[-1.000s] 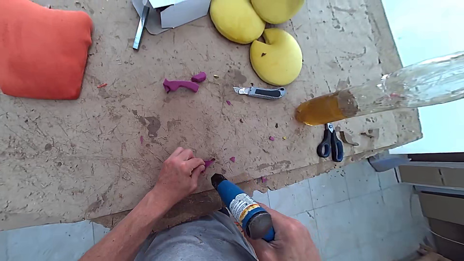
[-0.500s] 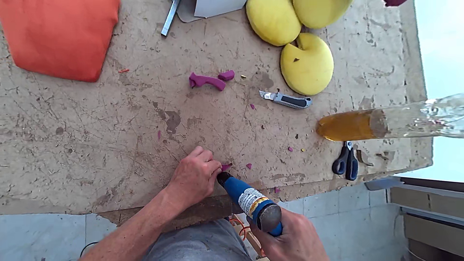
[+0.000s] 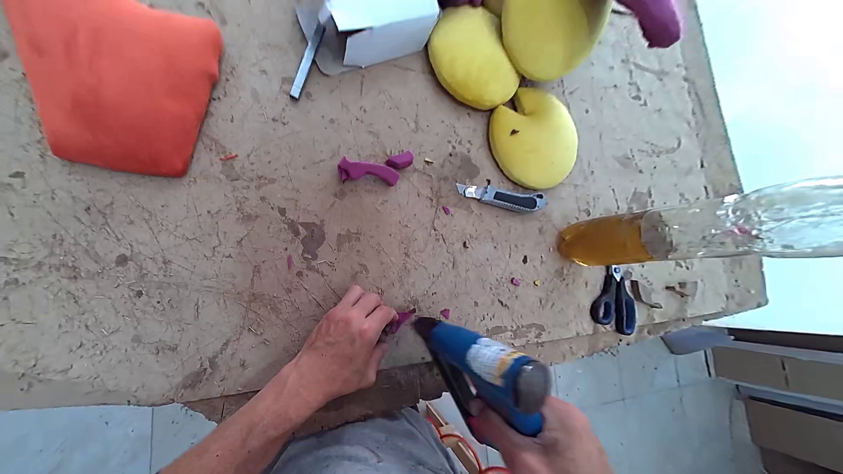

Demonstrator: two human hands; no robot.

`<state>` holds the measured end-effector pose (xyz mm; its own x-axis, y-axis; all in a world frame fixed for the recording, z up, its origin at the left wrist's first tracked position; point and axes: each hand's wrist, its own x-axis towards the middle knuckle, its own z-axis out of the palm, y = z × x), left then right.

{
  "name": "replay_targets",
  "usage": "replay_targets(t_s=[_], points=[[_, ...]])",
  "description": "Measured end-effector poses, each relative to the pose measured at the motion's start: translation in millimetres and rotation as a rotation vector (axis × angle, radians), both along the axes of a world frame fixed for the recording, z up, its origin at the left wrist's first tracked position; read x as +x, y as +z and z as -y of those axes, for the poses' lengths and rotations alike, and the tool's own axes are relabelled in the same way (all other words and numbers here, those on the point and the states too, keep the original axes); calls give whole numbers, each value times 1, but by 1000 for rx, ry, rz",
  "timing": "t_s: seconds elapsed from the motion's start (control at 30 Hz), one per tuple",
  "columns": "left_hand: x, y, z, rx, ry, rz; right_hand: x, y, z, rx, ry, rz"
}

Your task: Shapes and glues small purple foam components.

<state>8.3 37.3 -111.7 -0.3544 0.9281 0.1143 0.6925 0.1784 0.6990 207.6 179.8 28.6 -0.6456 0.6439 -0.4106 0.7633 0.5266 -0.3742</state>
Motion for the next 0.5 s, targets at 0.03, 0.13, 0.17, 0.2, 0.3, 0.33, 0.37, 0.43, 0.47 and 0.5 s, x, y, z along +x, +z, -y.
replay_targets(t_s=[0.03, 0.13, 0.17, 0.2, 0.3, 0.33, 0.37, 0.43, 0.47, 0.5], points=[[0, 0, 2, 4, 3, -5, 6, 6, -7, 15, -35, -18], [4, 0, 6, 43, 46, -33, 14, 5, -24, 214, -95, 25], [5, 0, 8, 62, 75, -43, 14, -6, -29, 305, -91, 26], [6, 0, 11, 84, 110, -26, 13, -21, -35, 380, -84, 16], [2, 22, 24, 91, 219, 452, 5, -52, -50, 413, -65, -2], [-3, 38, 28, 98, 245, 702, -1, -48, -46, 399, -53, -36], [-7, 55, 33, 117, 254, 917, -8, -38, -38, 387, -37, -119], [-11, 87, 37, 175, 226, 1127, -26, -7, -14, 170, -41, -351], [-11, 99, 37, 213, 198, 1144, -37, 7, -3, -54, -56, -478], [-11, 109, 35, 251, 170, 1136, -47, 18, 7, -270, -65, -588]])
